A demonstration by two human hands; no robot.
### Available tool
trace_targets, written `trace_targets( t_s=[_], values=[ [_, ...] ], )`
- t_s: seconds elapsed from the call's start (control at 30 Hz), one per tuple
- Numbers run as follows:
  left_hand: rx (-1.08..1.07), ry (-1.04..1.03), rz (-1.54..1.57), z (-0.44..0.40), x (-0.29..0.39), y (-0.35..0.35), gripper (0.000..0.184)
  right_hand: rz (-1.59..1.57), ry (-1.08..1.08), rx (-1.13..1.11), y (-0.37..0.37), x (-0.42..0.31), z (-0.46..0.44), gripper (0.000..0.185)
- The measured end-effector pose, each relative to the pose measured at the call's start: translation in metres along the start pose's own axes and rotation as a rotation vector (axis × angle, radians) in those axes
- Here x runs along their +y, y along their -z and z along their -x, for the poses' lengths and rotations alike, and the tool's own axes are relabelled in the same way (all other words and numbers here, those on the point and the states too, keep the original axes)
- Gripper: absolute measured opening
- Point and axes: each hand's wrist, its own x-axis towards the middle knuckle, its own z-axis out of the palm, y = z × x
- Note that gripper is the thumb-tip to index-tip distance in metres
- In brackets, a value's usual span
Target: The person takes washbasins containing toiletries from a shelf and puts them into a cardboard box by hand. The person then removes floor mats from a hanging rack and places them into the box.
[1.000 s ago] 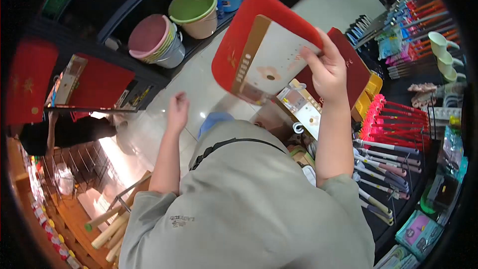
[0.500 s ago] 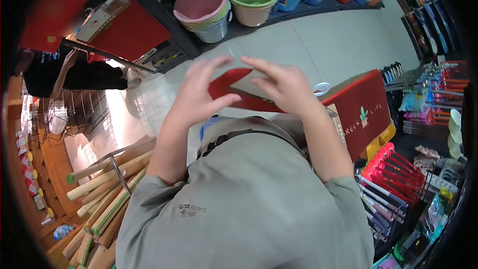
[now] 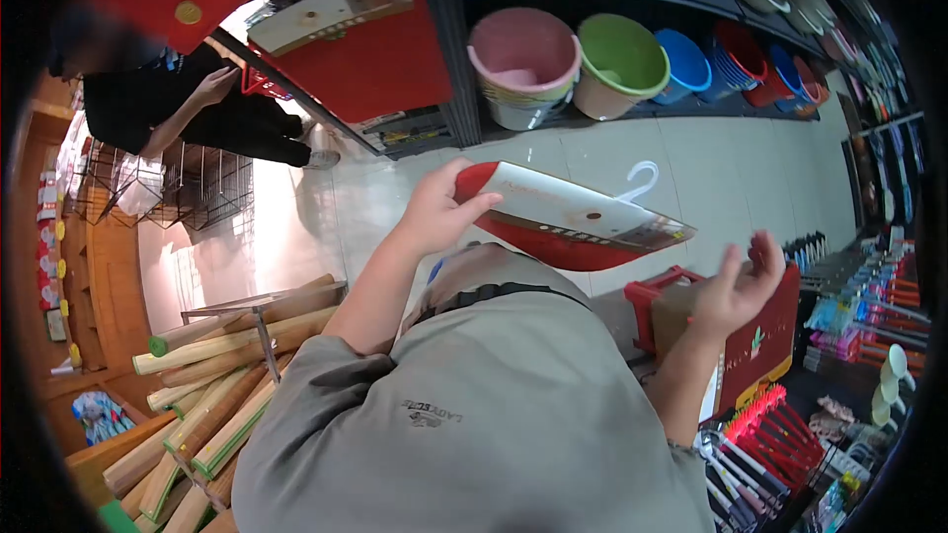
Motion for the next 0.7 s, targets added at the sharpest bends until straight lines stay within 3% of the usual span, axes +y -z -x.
trace_targets(
  t_s=[0.03,0.07,0.17,0.27,0.33,0.4,0.5,0.7],
  values=[
    [0.058,-0.034,0.051,-0.003,-0.014,0.018,0.022,-0.068,-0.128,-0.010,-0.004,0.014,0.002,0.047],
    [0.113,-0.070,0.101,-0.006,-0.024,0.037,0.023,-0.080,-0.121,-0.010,-0.015,0.019,0.006,0.047],
    [0.157,-0.057,0.200,-0.015,-0.030,0.086,0.025,-0.405,-0.604,-0.320,-0.053,0.024,0.022,0.062],
    [0.217,-0.092,0.282,-0.026,-0.048,0.130,0.033,-0.623,-0.688,-0.517,-0.120,0.021,0.052,0.068],
    [0.387,-0.149,0.312,-0.032,-0.059,0.156,0.036,-0.581,-0.662,-0.559,-0.155,-0.003,0.047,0.068],
    [0.413,-0.150,0.321,-0.034,-0.069,0.183,0.039,-0.538,-0.634,-0.596,-0.184,-0.019,0.041,0.067],
    [0.593,-0.211,0.258,-0.039,-0.083,0.224,0.042,-0.604,-0.554,-0.796,-0.217,-0.040,0.026,0.066],
    [0.700,-0.225,0.320,-0.057,-0.096,0.290,0.035,-0.731,-0.482,-0.918,-0.280,-0.080,0.005,0.067]
  ],
)
